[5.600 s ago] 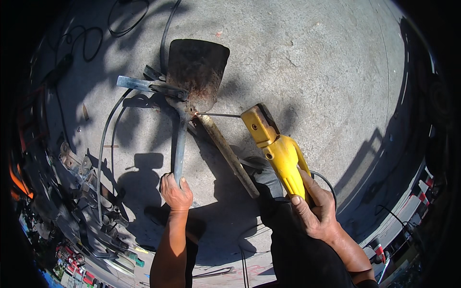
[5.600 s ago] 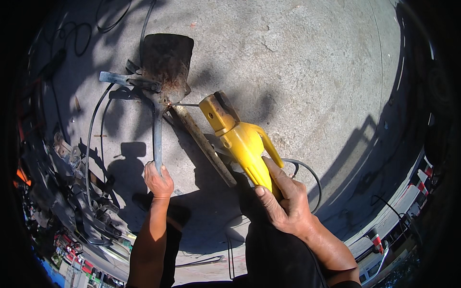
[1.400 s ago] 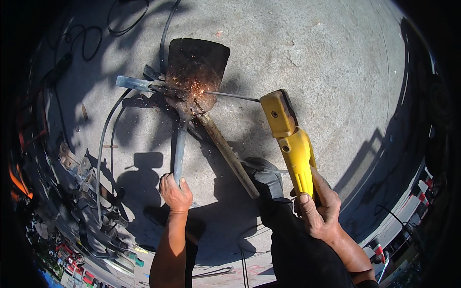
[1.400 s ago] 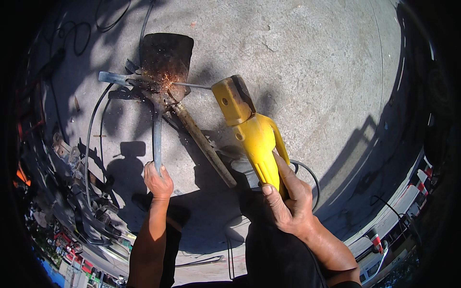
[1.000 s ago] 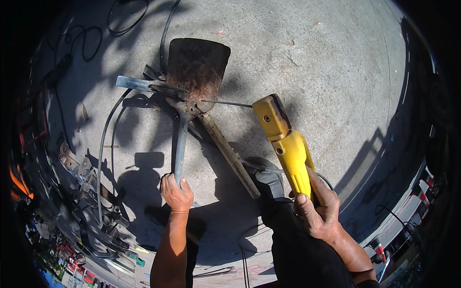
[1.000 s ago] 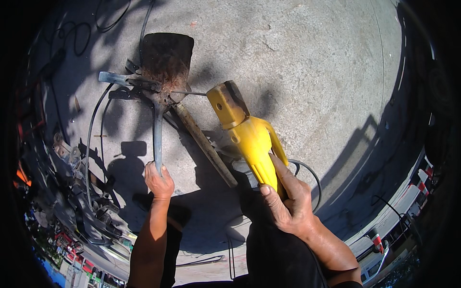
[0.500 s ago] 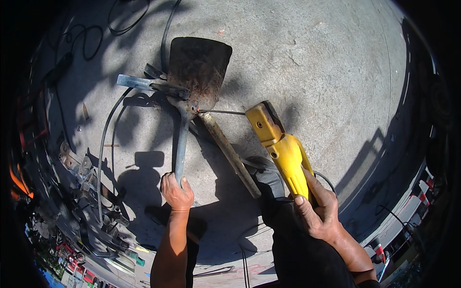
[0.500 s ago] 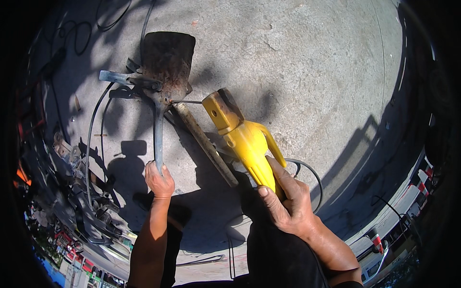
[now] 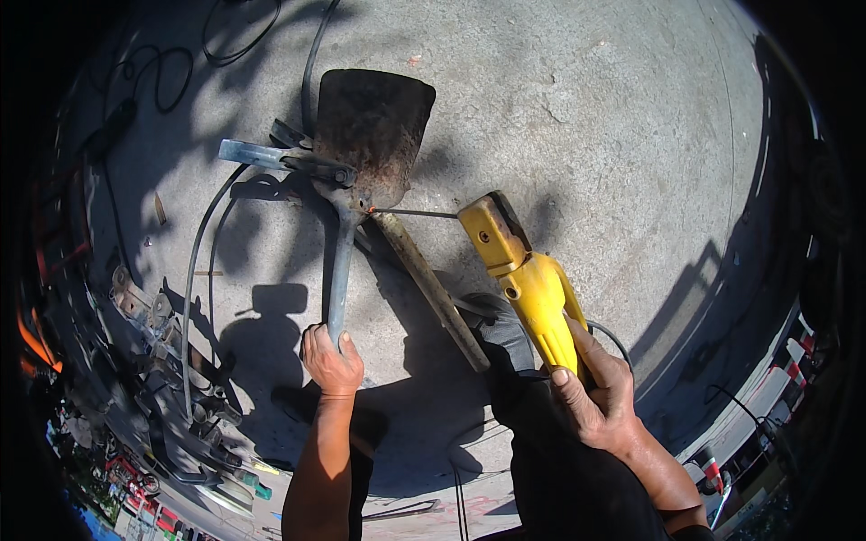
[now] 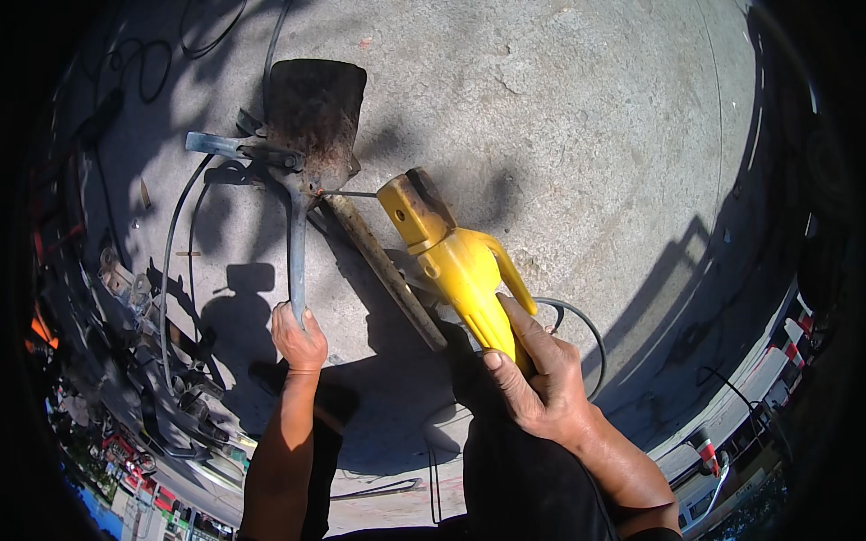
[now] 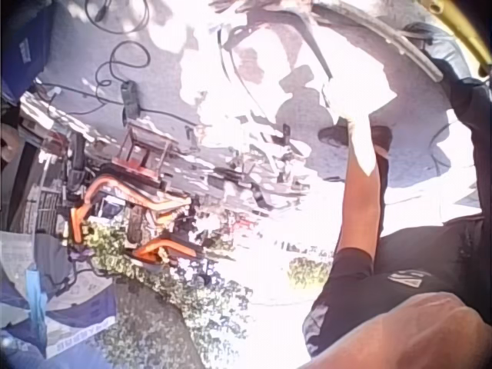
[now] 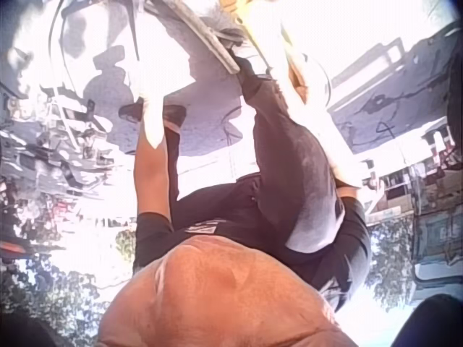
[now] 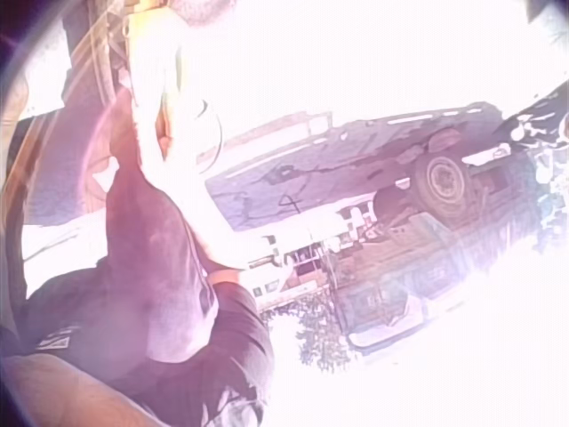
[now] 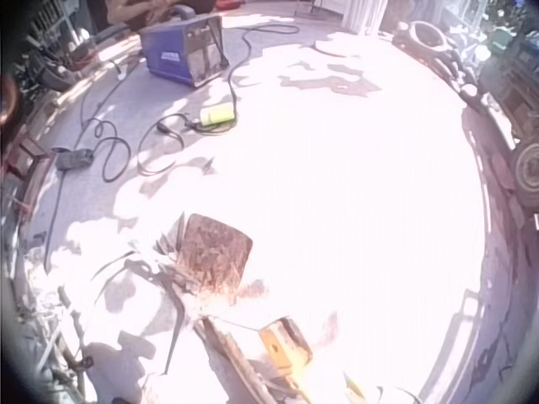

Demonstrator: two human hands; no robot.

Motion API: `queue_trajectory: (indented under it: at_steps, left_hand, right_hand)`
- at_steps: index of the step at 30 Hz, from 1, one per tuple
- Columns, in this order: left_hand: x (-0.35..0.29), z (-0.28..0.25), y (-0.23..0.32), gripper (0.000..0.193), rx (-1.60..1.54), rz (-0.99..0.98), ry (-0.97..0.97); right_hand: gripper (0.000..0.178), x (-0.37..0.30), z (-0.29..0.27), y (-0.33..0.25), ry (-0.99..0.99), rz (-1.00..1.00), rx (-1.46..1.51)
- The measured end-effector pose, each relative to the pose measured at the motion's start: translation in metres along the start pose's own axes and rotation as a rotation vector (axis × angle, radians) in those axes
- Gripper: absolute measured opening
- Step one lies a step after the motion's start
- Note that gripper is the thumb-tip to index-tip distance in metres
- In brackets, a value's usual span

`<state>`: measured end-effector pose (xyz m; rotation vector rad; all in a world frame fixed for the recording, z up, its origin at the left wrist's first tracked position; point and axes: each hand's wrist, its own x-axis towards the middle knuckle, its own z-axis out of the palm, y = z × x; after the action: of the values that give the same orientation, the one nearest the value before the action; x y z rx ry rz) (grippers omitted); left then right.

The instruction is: The person sits on the ground and welds a metal shovel head to a metal frame using a yellow welding gun. They briefly pet a dog that approaches, then reposition the shovel and continue welding the joint.

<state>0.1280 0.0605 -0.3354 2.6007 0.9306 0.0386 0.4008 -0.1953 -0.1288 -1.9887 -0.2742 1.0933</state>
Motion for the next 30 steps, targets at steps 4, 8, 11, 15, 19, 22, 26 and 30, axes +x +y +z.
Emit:
queue_trajectory:
  at_steps: [4, 8, 11, 15, 19, 22, 26, 30]
  left_hand:
    - [-0.0006, 0.0004, -0.0013, 0.038, 0.014, 0.006, 0.007]
    - [-0.0009, 0.0003, -0.0017, 0.039, 0.011, 0.010, 0.006]
    - [-0.0014, 0.0006, -0.0018, 0.039, 0.012, 0.004, 0.001]
    - [-0.0008, -0.0007, -0.0013, 0.039, -0.001, -0.010, -0.018]
    - [-0.0005, -0.0002, -0.0009, 0.039, 0.004, -0.004, 0.002]
    - [-0.0005, 0.0001, -0.0007, 0.039, 0.011, 0.003, 0.026]
    - [-0.0003, 0.0002, -0.0011, 0.039, 0.002, -0.001, 0.009]
    - [-0.0001, -0.0009, 0.0011, 0.039, -0.011, -0.021, -0.006]
  right_hand:
    - [0.055, -0.0003, -0.0010, -0.0023, -0.016, 0.036, 0.004]
    - [0.055, -0.0005, -0.0003, -0.0005, -0.012, 0.009, -0.002]
    - [0.055, 0.0000, -0.0003, -0.0013, -0.012, 0.009, 0.002]
    - [0.055, -0.0003, -0.0005, -0.0016, -0.017, 0.022, 0.021]
    - [0.057, -0.0038, 0.0014, 0.0026, 0.038, 0.035, 0.070]
    - [0.058, -0.0043, 0.0017, 0.0050, 0.084, -0.008, 0.082]
    - [0.059, -0.0060, -0.0004, 0.0055, 0.094, -0.019, 0.066]
    - [0.057, -0.0057, -0.0005, 0.0052, 0.085, -0.022, 0.061]
